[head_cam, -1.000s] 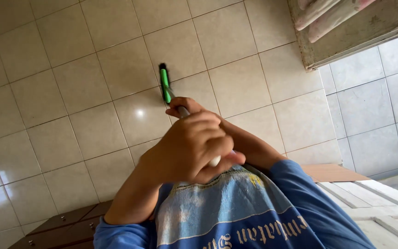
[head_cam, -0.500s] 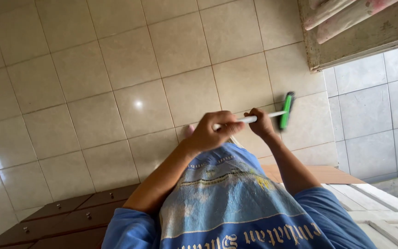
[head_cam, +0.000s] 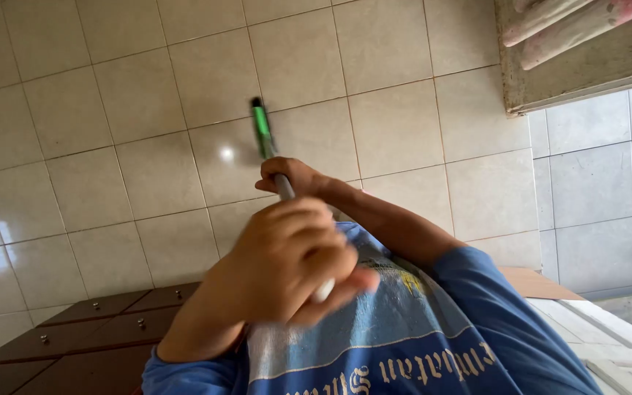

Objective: The person is using a broom to sweep the tiled floor of a room.

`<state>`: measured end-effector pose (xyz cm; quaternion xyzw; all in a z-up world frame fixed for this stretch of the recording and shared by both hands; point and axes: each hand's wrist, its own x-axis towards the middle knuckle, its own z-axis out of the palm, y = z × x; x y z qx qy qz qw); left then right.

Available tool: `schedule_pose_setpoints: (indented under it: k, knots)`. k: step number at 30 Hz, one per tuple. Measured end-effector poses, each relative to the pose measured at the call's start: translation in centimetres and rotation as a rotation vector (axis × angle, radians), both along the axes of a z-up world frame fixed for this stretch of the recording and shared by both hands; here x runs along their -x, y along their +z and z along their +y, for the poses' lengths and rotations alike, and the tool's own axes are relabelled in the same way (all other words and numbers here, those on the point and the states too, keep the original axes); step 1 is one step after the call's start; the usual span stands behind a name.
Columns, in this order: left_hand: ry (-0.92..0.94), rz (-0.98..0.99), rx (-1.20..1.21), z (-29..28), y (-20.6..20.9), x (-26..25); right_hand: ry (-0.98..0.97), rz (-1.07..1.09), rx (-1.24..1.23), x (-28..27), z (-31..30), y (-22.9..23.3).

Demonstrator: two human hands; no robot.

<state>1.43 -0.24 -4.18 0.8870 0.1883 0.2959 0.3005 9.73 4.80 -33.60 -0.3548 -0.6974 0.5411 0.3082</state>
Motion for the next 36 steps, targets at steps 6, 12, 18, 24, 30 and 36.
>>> schedule_pose_setpoints:
  k: [6,12,18,24,30,36]
  knots:
    - [0.001,-0.041,0.091,0.9,-2.5,-1.0,0.025,-0.054,-0.049,-2.7,-0.7,-2.5]
    - [-0.22,-0.297,0.483,1.1,-7.6,-3.0,-0.263,-0.209,0.083,-16.5,-8.4,-8.4]
    - [0.012,-0.229,0.814,-2.4,-17.7,-7.4,-0.474,-0.608,-0.008,-28.1,-11.9,-16.2]
    - [0.192,-0.321,0.5,-2.8,-2.7,-0.9,-0.289,-0.355,-0.073,-16.9,-10.4,-8.7]
    - [0.305,-0.242,0.018,-6.3,4.6,0.2,0.026,-0.022,-0.053,-0.1,-7.6,0.4]
    - [0.154,0.082,-0.08,-4.4,-2.8,1.6,0.043,-0.026,0.015,2.9,-5.5,-2.5]
